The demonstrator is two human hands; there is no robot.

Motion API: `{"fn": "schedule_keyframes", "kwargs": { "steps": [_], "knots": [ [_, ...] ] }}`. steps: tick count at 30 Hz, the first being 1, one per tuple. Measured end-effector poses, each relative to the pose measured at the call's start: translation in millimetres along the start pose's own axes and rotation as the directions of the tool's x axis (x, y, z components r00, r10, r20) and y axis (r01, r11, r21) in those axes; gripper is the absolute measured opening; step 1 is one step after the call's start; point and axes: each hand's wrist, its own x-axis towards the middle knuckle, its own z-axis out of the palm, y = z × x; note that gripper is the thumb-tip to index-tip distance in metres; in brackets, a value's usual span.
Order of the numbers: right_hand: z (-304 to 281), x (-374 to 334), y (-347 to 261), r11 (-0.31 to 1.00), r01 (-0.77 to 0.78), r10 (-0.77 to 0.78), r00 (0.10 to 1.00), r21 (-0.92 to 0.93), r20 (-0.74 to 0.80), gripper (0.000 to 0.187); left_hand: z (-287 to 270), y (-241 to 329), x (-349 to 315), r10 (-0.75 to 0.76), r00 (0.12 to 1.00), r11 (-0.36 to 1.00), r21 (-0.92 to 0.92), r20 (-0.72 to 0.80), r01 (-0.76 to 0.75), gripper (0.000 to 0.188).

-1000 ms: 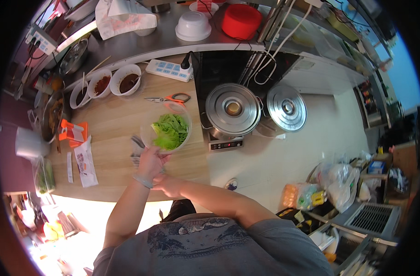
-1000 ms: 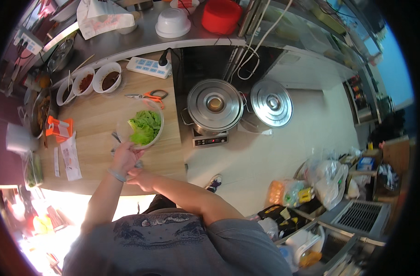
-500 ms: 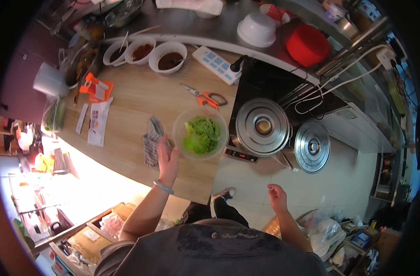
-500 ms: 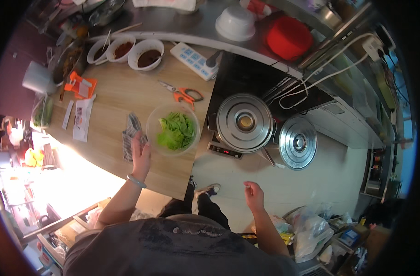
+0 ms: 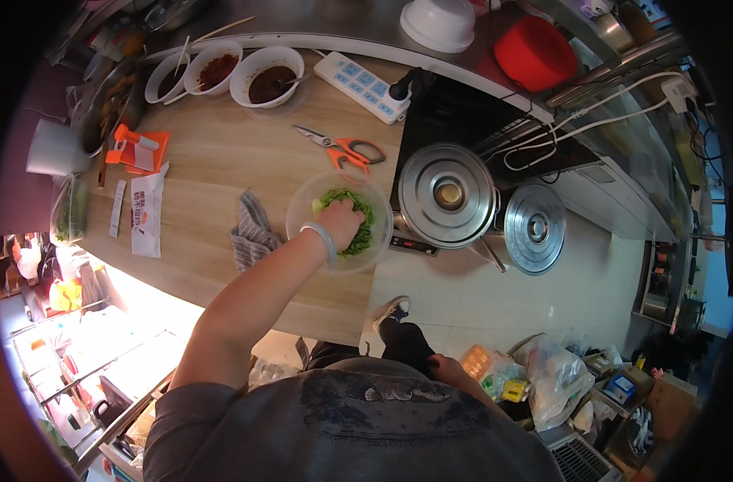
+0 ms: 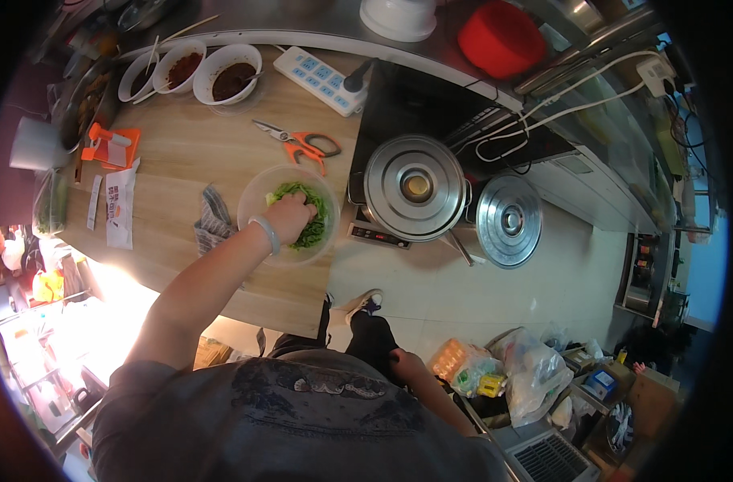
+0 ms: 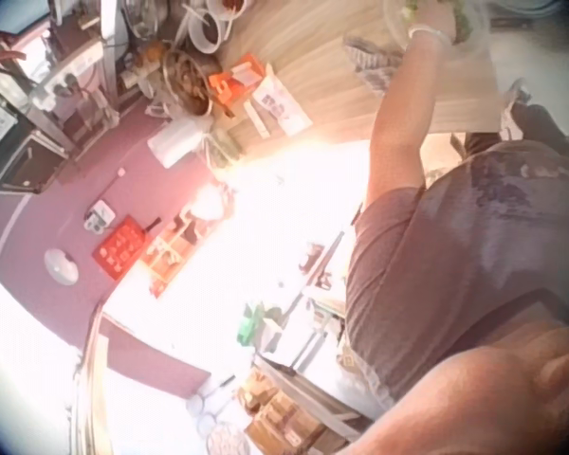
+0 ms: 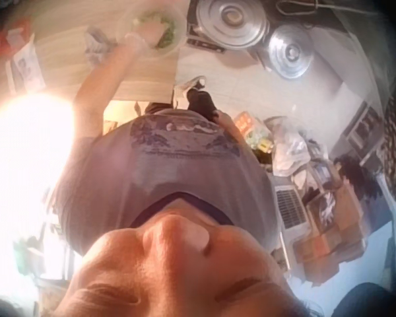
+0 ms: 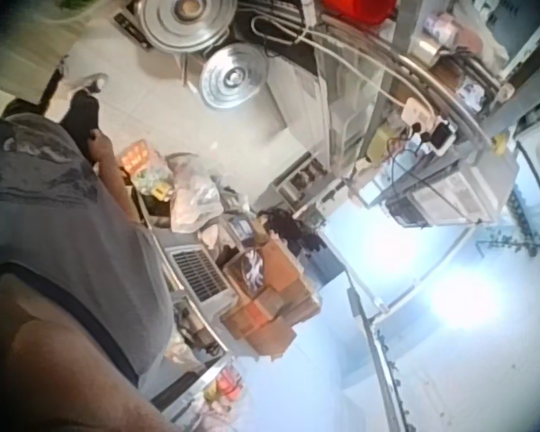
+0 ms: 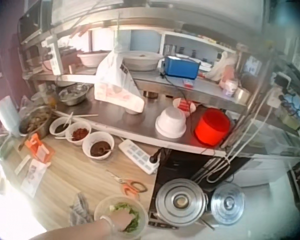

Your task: The person assembles a takeout meal by placing lettuce and a cooked meat item into a plastic container, then ladles broth over it from a pot. They add a spoonful of sauce, seal the container with a lid, and place it into a paper bag.

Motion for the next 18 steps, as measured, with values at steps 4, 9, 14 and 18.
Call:
{"fn": "schedule_keyframes", "kwargs": {
  "steps": [4, 9, 14, 18],
  "knots": [
    [-33, 16, 5, 0.993, 0.093, -0.093, 0.996, 0.073, -0.005, 0.036, 15, -12, 25, 0.009, 1.0, 1.0, -0.018, -0.018, -0.009, 0.032],
    [-119, 77, 33, 0.988, 0.133, -0.108, 0.961, 0.08, -0.255, 0.036, -11, -10, 4, 0.059, 0.998, 0.992, -0.117, 0.013, -0.057, 0.035],
    [-210, 134, 61, 0.991, -0.073, -0.011, 0.781, -0.109, -0.625, 0.05, -57, 79, -45, -0.228, 0.859, 0.958, -0.265, -0.459, 0.113, 0.02],
    [-251, 189, 81, 0.966, -0.227, 0.108, 0.792, -0.126, -0.601, 0.063, 18, 189, 61, -0.207, 0.899, 0.745, -0.657, -0.386, -0.111, 0.03]
  ]
}}
